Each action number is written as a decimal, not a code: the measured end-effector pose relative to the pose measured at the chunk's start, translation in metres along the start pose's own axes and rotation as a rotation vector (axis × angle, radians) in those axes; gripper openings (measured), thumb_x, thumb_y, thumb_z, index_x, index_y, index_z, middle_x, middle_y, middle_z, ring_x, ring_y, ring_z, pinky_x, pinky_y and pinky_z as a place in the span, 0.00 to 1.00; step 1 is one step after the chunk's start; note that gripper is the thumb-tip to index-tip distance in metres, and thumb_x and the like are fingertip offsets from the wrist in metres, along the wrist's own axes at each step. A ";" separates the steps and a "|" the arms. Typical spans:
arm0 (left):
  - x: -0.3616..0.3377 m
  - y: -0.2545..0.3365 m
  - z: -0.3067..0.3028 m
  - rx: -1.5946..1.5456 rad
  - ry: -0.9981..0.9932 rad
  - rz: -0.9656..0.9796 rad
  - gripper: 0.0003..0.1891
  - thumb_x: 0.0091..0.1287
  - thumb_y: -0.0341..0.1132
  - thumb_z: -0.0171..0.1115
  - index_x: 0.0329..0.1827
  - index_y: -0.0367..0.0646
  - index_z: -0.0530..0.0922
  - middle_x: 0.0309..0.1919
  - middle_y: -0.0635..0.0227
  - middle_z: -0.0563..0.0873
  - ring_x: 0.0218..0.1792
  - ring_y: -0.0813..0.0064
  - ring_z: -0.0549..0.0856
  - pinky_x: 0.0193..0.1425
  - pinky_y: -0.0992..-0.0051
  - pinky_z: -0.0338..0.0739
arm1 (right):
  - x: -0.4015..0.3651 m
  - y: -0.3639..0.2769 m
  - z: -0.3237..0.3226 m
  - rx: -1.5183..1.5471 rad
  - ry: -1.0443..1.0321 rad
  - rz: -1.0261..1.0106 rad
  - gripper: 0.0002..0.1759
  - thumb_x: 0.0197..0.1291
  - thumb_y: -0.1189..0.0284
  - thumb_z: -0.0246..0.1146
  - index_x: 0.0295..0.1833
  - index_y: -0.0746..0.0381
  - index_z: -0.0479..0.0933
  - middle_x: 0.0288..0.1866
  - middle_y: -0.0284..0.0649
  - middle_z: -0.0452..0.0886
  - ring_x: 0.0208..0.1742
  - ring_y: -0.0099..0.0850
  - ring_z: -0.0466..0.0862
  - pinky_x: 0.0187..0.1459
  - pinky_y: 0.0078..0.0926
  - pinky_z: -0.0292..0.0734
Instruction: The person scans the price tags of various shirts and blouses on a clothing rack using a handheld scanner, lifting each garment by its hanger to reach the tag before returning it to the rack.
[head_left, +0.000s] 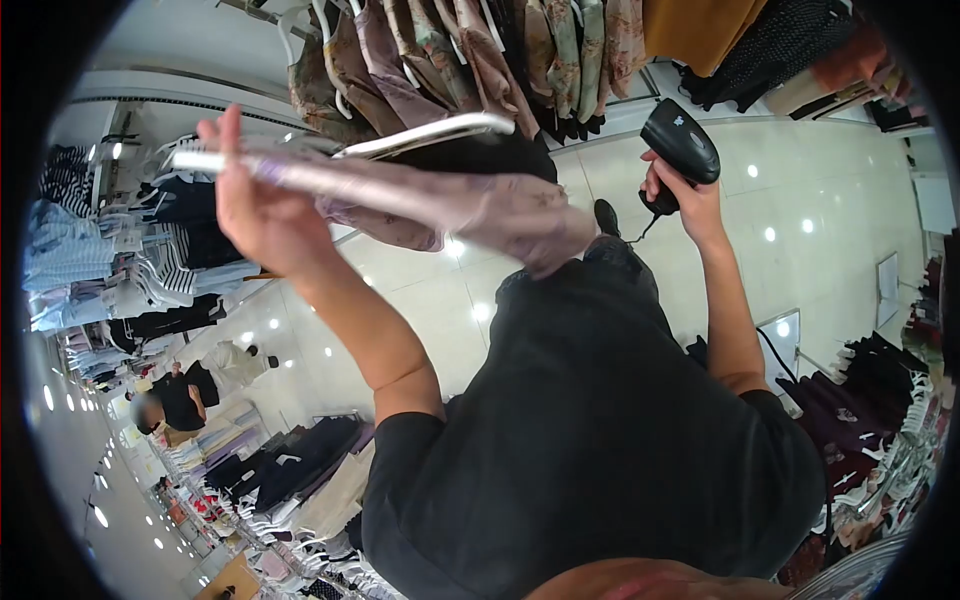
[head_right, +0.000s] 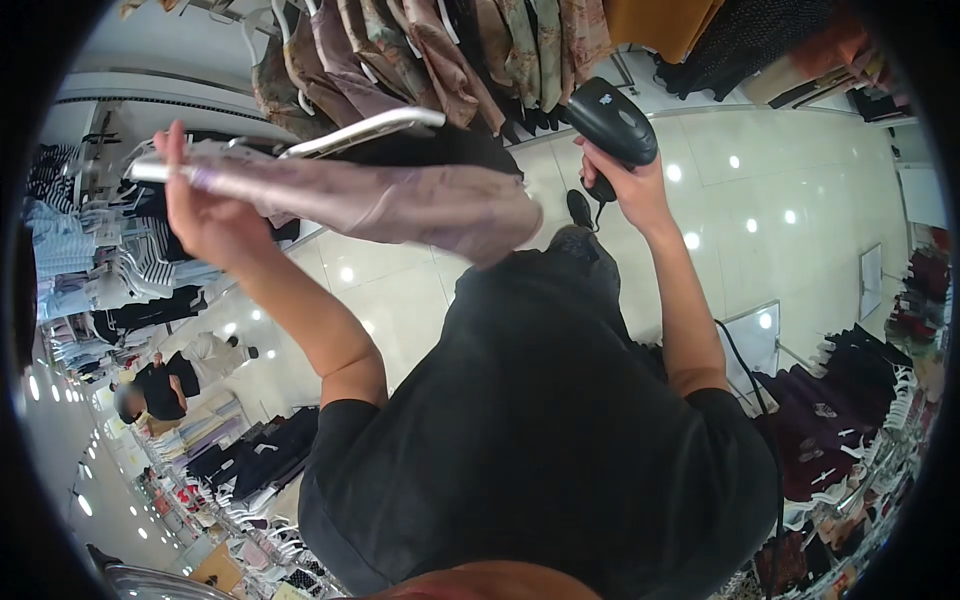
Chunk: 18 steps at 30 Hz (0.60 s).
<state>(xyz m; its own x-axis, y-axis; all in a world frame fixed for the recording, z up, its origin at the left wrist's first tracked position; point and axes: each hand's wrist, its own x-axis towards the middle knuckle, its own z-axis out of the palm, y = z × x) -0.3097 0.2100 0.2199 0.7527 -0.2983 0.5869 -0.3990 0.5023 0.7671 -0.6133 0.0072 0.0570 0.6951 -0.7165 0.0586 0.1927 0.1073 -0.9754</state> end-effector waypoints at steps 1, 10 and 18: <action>0.001 0.006 -0.003 0.083 0.011 0.011 0.27 0.73 0.38 0.41 0.66 0.22 0.69 0.74 0.51 0.64 0.78 0.63 0.55 0.79 0.59 0.52 | 0.007 0.001 -0.003 0.004 -0.003 0.010 0.09 0.69 0.76 0.57 0.50 0.71 0.76 0.26 0.35 0.76 0.29 0.23 0.77 0.41 0.27 0.77; 0.012 0.042 -0.021 0.336 0.063 -0.031 0.30 0.73 0.50 0.37 0.71 0.42 0.68 0.78 0.55 0.53 0.78 0.57 0.55 0.79 0.46 0.48 | 0.070 0.007 -0.046 0.087 -0.214 0.067 0.08 0.64 0.78 0.62 0.46 0.71 0.78 0.25 0.33 0.76 0.27 0.20 0.76 0.33 0.21 0.74; -0.018 0.051 0.004 0.287 0.046 -0.053 0.29 0.72 0.51 0.39 0.69 0.43 0.71 0.78 0.53 0.52 0.78 0.56 0.54 0.79 0.45 0.48 | 0.107 0.026 -0.075 -0.084 -0.433 0.233 0.11 0.54 0.77 0.73 0.41 0.65 0.79 0.26 0.31 0.79 0.24 0.18 0.75 0.29 0.19 0.70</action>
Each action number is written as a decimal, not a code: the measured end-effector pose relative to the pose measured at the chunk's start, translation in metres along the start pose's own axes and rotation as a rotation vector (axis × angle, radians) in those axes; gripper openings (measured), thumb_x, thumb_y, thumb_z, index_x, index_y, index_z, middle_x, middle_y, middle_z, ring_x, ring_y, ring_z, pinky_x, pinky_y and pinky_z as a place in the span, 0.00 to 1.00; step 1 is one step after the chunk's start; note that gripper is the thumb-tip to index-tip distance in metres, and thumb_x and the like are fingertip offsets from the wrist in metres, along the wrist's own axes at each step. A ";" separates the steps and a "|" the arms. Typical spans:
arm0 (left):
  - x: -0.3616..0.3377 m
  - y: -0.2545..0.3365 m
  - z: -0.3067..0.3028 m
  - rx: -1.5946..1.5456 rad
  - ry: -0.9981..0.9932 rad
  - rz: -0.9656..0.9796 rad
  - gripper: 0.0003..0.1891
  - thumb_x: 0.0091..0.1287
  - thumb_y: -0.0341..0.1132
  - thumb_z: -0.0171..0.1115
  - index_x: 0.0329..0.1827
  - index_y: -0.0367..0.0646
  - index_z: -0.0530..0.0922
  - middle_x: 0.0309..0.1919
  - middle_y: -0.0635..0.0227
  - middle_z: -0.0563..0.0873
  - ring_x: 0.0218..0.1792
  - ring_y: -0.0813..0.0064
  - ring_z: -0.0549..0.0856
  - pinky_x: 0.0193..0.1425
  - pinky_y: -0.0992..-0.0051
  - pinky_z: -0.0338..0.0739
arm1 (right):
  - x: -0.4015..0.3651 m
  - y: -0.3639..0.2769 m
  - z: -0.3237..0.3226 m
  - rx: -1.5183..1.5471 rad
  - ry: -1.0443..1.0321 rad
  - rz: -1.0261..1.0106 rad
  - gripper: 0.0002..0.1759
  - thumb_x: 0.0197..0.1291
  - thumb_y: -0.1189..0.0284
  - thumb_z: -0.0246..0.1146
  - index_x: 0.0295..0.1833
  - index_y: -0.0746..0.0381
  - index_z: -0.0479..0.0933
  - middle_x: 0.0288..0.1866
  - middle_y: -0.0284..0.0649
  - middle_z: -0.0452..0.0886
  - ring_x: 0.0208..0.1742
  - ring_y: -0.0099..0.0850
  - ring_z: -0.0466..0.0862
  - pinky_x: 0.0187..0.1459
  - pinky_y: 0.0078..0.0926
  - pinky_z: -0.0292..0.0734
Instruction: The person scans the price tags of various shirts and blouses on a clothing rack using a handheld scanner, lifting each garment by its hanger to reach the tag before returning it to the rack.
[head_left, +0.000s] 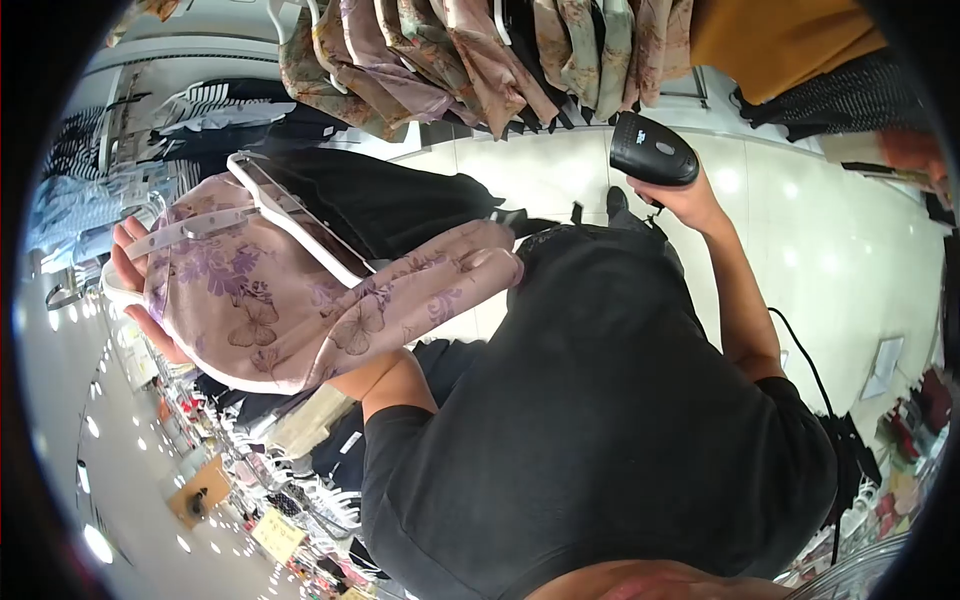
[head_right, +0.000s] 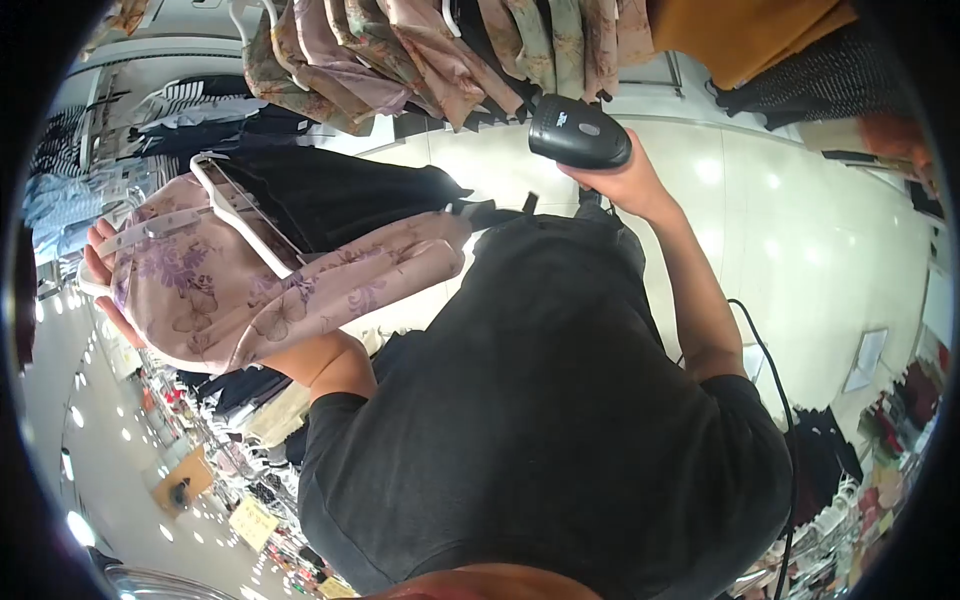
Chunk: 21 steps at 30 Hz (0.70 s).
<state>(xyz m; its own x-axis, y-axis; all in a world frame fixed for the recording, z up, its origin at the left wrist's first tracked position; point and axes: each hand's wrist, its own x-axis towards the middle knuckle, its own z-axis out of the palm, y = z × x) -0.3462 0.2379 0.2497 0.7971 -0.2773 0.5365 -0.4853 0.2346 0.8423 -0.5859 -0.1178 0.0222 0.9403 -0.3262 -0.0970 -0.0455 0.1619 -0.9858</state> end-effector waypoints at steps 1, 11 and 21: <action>-0.003 0.001 0.005 -0.012 -0.008 0.000 0.29 0.72 0.51 0.39 0.69 0.43 0.71 0.78 0.52 0.52 0.78 0.56 0.54 0.79 0.45 0.48 | 0.003 0.000 -0.004 0.040 -0.023 -0.011 0.10 0.54 0.78 0.72 0.41 0.66 0.79 0.25 0.30 0.79 0.25 0.18 0.74 0.28 0.19 0.68; -0.004 0.001 0.051 -0.201 -0.119 0.043 0.29 0.71 0.52 0.42 0.67 0.45 0.73 0.78 0.49 0.51 0.78 0.55 0.54 0.78 0.45 0.49 | 0.027 -0.011 -0.046 0.035 -0.081 -0.016 0.11 0.55 0.79 0.71 0.43 0.67 0.79 0.27 0.32 0.80 0.25 0.18 0.76 0.28 0.19 0.71; -0.034 0.001 0.070 -0.398 -0.238 0.045 0.28 0.70 0.54 0.44 0.65 0.47 0.76 0.78 0.47 0.50 0.78 0.53 0.53 0.78 0.44 0.49 | 0.032 -0.016 -0.064 0.090 -0.081 -0.043 0.08 0.57 0.81 0.68 0.42 0.67 0.78 0.30 0.35 0.81 0.25 0.19 0.76 0.28 0.20 0.72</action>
<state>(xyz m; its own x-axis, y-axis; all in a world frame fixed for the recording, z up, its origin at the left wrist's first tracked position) -0.3991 0.1820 0.2359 0.6512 -0.4541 0.6080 -0.3043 0.5776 0.7574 -0.5764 -0.1906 0.0261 0.9651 -0.2589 -0.0398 0.0226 0.2335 -0.9721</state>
